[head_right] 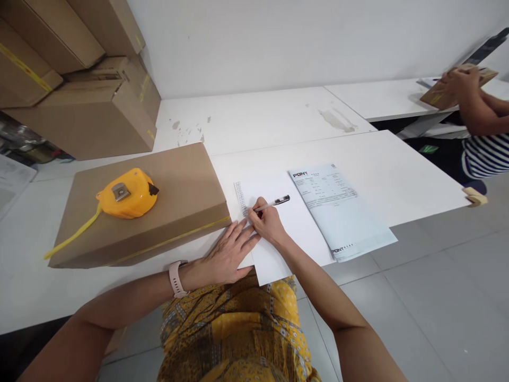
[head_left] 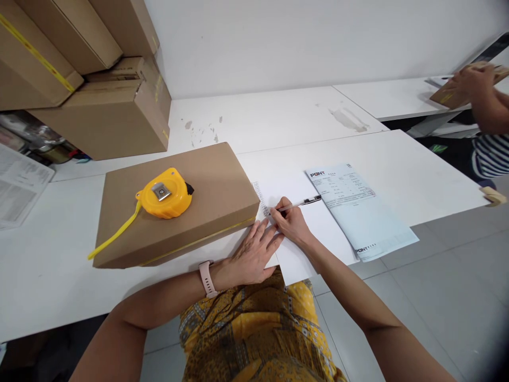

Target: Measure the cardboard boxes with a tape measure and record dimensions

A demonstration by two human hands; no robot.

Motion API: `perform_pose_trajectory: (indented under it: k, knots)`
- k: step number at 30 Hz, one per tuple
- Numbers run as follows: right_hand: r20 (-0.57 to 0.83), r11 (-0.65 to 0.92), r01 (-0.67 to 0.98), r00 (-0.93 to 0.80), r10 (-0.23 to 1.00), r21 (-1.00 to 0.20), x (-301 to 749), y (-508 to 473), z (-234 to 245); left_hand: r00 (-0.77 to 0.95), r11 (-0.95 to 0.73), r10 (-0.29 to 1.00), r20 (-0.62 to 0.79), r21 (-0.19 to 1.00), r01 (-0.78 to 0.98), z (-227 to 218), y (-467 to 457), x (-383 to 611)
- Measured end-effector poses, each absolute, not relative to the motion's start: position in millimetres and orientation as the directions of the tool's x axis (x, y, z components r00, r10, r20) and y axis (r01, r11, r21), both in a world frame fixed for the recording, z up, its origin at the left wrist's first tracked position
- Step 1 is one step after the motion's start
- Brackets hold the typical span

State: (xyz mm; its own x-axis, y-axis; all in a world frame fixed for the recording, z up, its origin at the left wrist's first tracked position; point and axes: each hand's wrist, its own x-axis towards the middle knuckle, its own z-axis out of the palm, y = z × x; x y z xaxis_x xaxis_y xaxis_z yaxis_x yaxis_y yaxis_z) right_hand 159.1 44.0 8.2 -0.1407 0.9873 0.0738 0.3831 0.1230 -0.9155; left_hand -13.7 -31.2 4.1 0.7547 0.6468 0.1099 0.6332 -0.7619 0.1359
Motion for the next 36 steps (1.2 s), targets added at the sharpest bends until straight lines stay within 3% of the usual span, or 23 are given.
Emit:
perform_pose_trajectory:
  k: [36]
  knots:
    - [0.059,0.099,0.421,-0.107,0.993,-0.902,158.4,43.0,12.3,0.749,-0.755,0.655,0.103,0.15,0.639,4.3,-31.1,-13.9]
